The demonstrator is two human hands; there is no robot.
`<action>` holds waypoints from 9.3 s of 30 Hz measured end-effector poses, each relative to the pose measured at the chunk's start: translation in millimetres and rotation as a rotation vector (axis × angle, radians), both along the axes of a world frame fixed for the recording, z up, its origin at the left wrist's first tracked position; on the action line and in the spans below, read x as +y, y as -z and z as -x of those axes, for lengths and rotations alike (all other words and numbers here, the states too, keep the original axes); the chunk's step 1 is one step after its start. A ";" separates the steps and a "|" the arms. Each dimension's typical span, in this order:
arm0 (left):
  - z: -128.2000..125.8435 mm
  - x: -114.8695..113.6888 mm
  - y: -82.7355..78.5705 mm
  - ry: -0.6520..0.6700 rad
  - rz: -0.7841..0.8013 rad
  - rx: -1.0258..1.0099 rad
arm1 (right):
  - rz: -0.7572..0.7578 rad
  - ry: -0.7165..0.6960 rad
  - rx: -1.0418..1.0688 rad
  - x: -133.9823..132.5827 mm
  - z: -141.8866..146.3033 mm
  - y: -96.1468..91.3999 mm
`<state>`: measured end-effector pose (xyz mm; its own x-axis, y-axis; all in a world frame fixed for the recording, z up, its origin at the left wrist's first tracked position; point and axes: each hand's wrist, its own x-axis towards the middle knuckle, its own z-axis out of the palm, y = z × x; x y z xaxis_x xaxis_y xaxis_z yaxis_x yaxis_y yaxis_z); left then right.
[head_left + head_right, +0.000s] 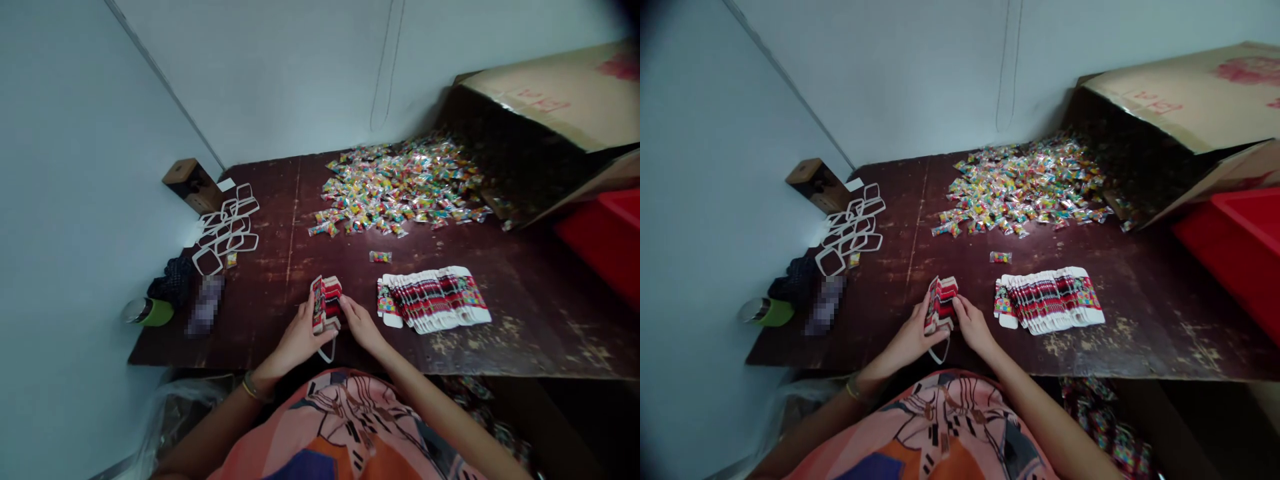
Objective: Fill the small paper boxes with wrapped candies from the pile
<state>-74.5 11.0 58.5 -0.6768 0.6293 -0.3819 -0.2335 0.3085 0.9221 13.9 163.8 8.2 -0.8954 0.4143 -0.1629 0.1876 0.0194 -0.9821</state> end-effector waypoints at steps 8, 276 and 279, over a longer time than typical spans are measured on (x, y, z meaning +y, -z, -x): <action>20.2 -5.2 17.2 -0.135 0.109 0.165 | -0.141 -0.030 -0.091 22.0 2.5 -6.3; 43.6 5.5 0.7 0.843 0.454 1.036 | -0.284 0.123 -0.293 297.8 -126.9 -51.0; 43.9 5.2 2.1 0.834 0.443 1.040 | -0.302 0.080 -0.305 302.7 -115.5 -42.7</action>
